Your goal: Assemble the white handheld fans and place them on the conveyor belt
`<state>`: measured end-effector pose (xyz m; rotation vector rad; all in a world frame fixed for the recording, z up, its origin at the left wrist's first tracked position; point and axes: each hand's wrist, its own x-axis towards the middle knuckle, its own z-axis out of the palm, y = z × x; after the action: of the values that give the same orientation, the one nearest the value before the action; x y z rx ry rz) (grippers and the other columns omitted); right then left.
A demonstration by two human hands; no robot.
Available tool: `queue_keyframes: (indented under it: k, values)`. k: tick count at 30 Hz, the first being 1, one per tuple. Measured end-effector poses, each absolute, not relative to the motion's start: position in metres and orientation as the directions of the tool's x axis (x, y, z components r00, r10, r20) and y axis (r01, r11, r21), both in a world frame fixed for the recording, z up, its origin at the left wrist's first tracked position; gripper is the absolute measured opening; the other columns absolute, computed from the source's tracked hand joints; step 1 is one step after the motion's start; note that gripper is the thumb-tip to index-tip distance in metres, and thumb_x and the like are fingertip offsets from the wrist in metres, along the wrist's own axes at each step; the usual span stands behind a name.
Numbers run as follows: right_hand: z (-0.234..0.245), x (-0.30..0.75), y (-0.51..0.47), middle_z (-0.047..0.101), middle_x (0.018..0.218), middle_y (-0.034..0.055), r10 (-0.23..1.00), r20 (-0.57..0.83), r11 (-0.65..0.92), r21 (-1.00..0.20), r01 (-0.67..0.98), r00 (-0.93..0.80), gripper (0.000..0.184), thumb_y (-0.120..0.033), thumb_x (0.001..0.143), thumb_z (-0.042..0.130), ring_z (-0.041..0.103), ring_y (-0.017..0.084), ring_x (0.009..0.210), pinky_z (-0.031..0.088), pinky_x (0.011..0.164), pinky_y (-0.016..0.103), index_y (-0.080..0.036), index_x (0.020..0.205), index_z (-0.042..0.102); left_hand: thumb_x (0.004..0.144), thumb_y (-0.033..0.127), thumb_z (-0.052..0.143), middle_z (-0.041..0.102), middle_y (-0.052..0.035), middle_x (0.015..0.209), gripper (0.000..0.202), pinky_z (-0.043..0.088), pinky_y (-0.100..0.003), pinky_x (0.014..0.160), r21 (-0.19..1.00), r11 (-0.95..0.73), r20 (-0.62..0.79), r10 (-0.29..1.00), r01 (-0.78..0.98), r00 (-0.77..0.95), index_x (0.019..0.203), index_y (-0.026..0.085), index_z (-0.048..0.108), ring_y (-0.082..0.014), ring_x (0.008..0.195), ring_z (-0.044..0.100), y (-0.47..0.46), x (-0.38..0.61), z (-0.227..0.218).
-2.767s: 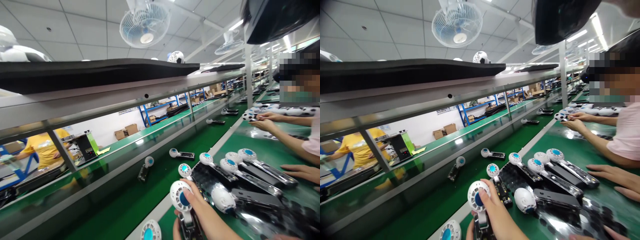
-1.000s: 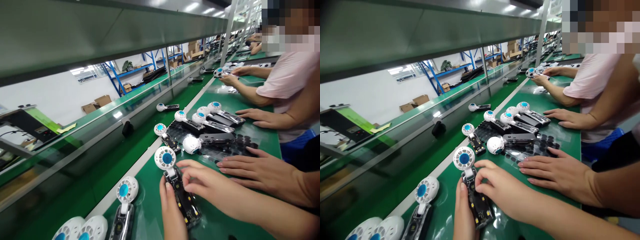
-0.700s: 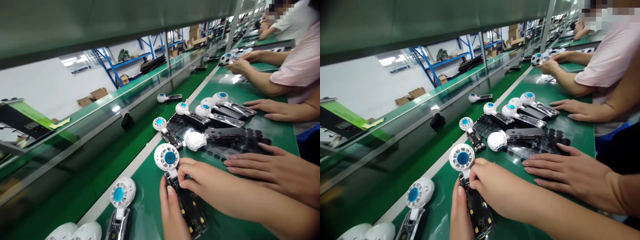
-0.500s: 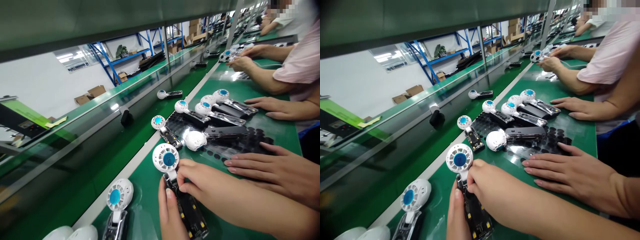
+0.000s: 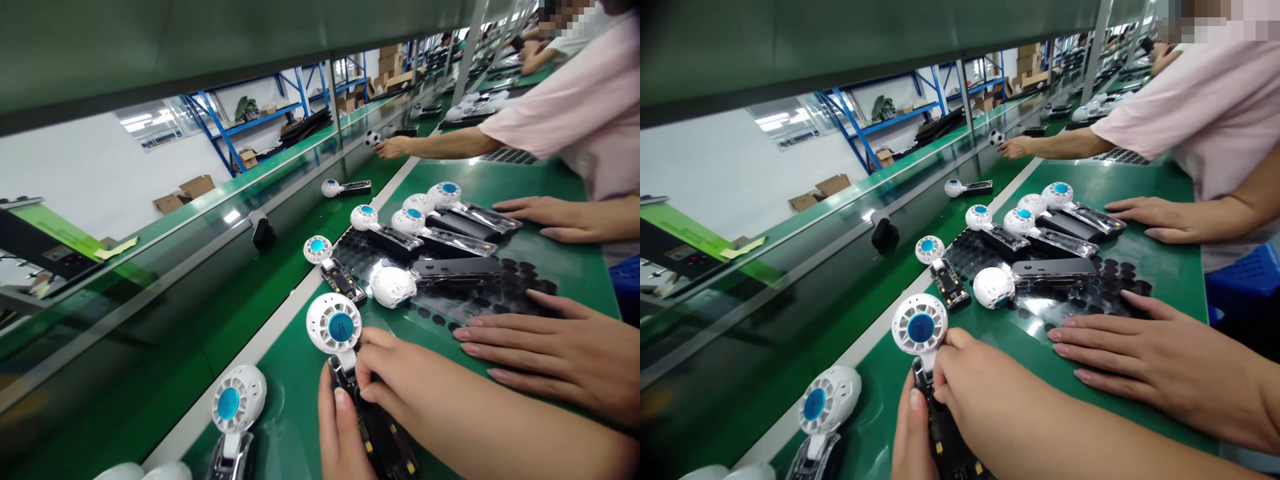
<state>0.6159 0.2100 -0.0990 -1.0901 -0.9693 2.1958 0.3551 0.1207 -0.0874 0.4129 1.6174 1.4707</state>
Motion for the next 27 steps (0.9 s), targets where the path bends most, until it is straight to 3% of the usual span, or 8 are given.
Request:
queue_keyframes:
  k: [2,4,6,10,19,23,25,27]
  values:
    - [-0.083,0.587,0.205,0.064,0.114,0.0017,0.747,-0.439,-0.49,-0.871,0.033,-0.5,0.088,-0.046,0.084,-0.018,0.058,0.024,0.106,0.051,0.081,0.043,-0.035,0.095,0.068,0.079,0.049,0.043,0.051,-0.0107,0.127,0.049,0.033,-0.037,0.099,0.916,0.233,-0.39,0.708,-0.326,-0.589,0.117,0.018,0.046,-0.0265,0.122,0.04,0.121,0.357,-0.087]
    - [-0.065,0.541,0.196,0.068,0.098,0.0036,0.846,-0.277,-0.137,-0.938,0.317,-0.455,0.059,-0.03,0.091,0.009,0.065,0.02,0.09,0.054,0.07,0.036,-0.03,0.084,0.068,0.079,0.046,0.044,0.053,-0.0114,0.125,0.048,0.036,-0.034,0.097,0.911,0.228,-0.401,0.678,-0.343,-0.616,0.117,0.017,0.045,-0.0246,0.122,0.041,0.121,0.359,-0.086]
    - [-0.05,0.491,0.188,0.064,0.092,0.0018,0.844,-0.192,-0.009,-0.939,0.344,-0.5,0.021,-0.02,0.082,0.044,0.062,0.019,0.086,0.051,0.074,0.032,-0.024,0.074,0.063,0.079,0.046,0.044,0.054,-0.0121,0.124,0.048,0.039,-0.034,0.095,0.905,0.225,-0.41,0.684,-0.36,-0.604,0.116,0.016,0.046,-0.0252,0.12,0.044,0.121,0.36,-0.084]
    - [-0.039,0.436,0.179,0.051,0.095,-0.0019,0.809,-0.072,0.253,-0.853,0.456,-0.583,0.019,-0.002,0.072,0.044,0.055,0.014,0.08,0.045,0.072,0.028,-0.021,0.07,0.047,0.08,0.045,0.043,0.054,-0.0112,0.123,0.045,0.042,-0.033,0.092,0.878,0.215,-0.444,0.701,-0.428,-0.558,0.115,0.017,0.046,-0.0249,0.117,0.047,0.122,0.36,-0.083]
    - [-0.03,0.454,0.176,0.053,0.086,-0.0048,0.835,-0.168,0.082,-0.904,0.42,-0.523,0.018,-0.009,0.073,0.047,0.052,0.014,0.081,0.041,0.07,0.026,-0.025,0.079,0.043,0.065,0.056,0.061,0.058,-0.0107,0.118,0.067,0.039,-0.03,0.091,0.922,0.199,-0.343,0.816,-0.332,-0.466,0.118,0.018,0.044,-0.0257,0.113,0.05,0.119,0.347,-0.102]
    - [-0.037,0.471,0.162,0.054,0.103,-0.0008,0.814,-0.206,-0.017,-0.943,0.332,-0.543,0.022,-0.023,0.088,0.035,0.056,0.014,0.088,0.046,0.076,0.027,-0.031,0.107,0.041,0.069,0.048,0.062,0.063,-0.0109,0.107,0.064,0.047,-0.032,0.078,0.88,0.234,-0.389,0.855,-0.414,-0.343,0.121,0.02,0.037,-0.0247,0.097,0.06,0.118,0.343,-0.097]
    - [-0.049,0.482,0.147,0.055,0.1,0.0014,0.859,-0.16,0.047,-0.922,0.385,-0.487,0.018,-0.024,0.089,0.032,0.056,0.014,0.088,0.047,0.077,0.027,-0.028,0.104,0.042,0.071,0.042,0.062,0.067,-0.0099,0.095,0.055,0.049,-0.031,0.07,0.868,0.197,-0.357,0.886,-0.457,-0.295,0.115,0.019,0.038,-0.0237,0.086,0.065,0.118,0.341,-0.088]
    - [-0.066,0.491,0.13,0.056,0.091,0.0015,0.847,-0.042,0.228,-0.872,0.434,-0.53,0.013,-0.019,0.087,0.038,0.057,0.014,0.085,0.047,0.076,0.024,-0.025,0.092,0.048,0.073,0.037,0.06,0.068,-0.0076,0.081,0.041,0.05,-0.03,0.063,0.875,0.164,-0.314,0.908,-0.455,-0.277,0.104,0.017,0.042,-0.0224,0.074,0.067,0.118,0.34,-0.075]
